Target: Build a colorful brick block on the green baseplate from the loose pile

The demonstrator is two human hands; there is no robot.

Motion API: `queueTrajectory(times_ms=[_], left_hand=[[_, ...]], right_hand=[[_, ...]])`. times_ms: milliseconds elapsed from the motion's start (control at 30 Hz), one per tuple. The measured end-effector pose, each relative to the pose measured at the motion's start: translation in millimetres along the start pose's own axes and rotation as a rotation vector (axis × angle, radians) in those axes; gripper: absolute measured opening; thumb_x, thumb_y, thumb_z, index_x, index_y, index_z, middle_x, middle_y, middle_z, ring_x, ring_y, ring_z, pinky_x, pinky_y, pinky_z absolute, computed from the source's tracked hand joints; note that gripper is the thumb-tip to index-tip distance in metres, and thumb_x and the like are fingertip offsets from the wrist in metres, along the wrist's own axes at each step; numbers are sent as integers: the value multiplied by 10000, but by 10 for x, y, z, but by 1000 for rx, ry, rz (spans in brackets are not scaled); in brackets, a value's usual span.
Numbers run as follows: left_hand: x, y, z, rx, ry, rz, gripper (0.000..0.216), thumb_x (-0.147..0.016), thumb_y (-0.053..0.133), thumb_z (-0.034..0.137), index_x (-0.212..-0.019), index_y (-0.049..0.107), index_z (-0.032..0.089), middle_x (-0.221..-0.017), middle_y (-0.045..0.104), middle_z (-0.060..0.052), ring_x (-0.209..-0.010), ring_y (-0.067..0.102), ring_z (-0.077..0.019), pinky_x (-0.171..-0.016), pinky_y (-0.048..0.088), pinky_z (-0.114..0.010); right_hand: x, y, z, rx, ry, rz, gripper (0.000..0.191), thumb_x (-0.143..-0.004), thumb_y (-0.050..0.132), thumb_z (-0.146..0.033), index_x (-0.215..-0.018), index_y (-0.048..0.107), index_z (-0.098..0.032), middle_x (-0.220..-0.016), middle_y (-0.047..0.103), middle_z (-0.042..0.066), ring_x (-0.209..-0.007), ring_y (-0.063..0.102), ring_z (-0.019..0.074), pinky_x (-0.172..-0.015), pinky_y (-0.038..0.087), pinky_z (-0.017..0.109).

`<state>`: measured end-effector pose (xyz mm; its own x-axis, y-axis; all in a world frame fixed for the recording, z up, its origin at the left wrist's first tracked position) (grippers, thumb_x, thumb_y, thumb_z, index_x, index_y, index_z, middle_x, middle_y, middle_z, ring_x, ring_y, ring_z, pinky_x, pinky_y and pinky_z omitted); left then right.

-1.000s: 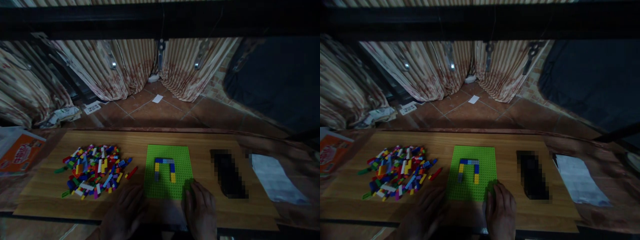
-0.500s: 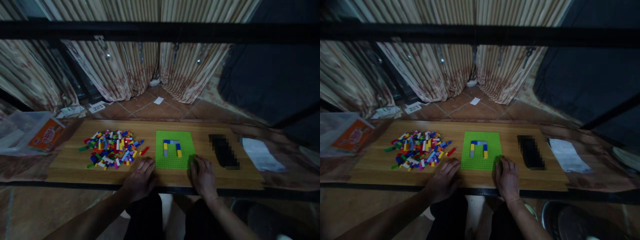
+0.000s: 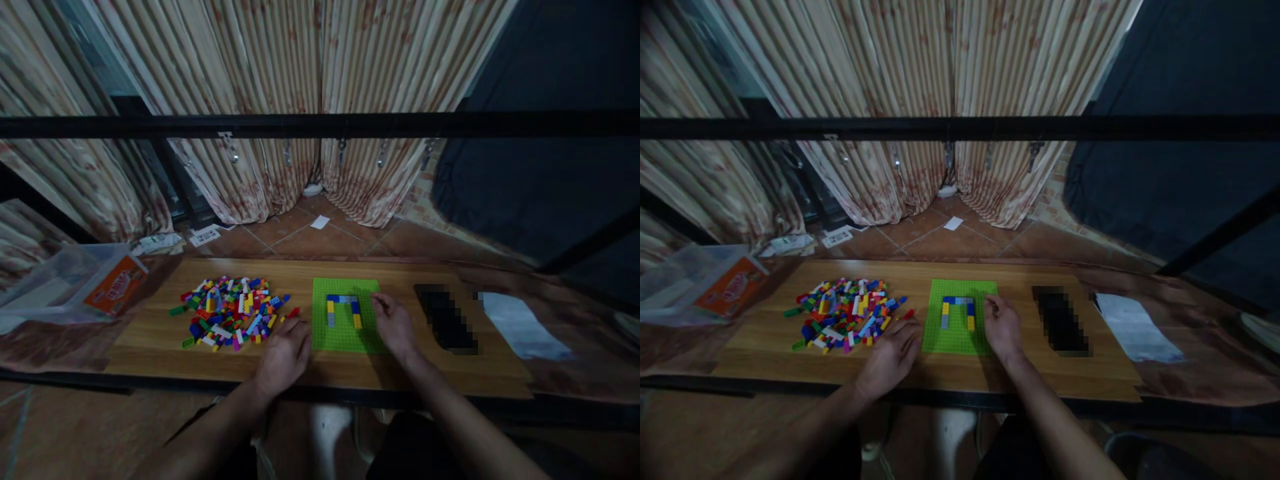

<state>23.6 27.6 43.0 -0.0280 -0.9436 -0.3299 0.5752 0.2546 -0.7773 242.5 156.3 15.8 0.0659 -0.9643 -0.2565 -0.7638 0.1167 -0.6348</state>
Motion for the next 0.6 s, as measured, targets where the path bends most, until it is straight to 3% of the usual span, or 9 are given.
queueTrajectory(times_ms=[100,267,400,600], left_hand=[[-331,77,9,40,-61,97,236,-867,520,172,-1081,618,177,-1096,650,-82,-1057,602,-205,-958,500,-360],[-703,406,-111,164,-165,6,361,-847,547,160,-1205,580,197,-1256,618,-67,-1046,634,-179,-901,535,-299],[-817,510,-213,214,-305,-52,393,-865,540,191,-1257,560,217,-1189,673,-41,-996,663,-167,-891,530,-285],[-832,447,-206,234,-382,-78,293,-864,515,147,-1119,651,195,-1089,711,-41,-992,666,-164,-915,508,-273]], right_hand=[[-164,232,-100,-22,-11,-49,354,-859,453,-363,-1016,697,-161,-1007,697,115,-906,646,224,-844,495,365],[-254,387,-166,2,-24,-108,265,-833,487,-278,-885,731,-188,-931,685,89,-863,641,205,-851,487,349],[-214,407,-196,-36,22,-109,237,-806,504,-249,-848,730,-191,-891,667,79,-830,637,202,-816,495,352],[-92,507,-248,-162,75,-156,192,-769,554,-258,-824,727,-197,-857,664,67,-793,631,196,-765,496,345]])
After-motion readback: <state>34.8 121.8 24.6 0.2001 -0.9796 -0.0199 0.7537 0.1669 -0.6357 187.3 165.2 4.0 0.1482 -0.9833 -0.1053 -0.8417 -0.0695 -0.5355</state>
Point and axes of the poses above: each hand's wrist, its own x-axis away from the middle knuckle, its own y-axis out of the palm, z = x × y, the point moved 4 cm from there along -x, towards the middle knuckle
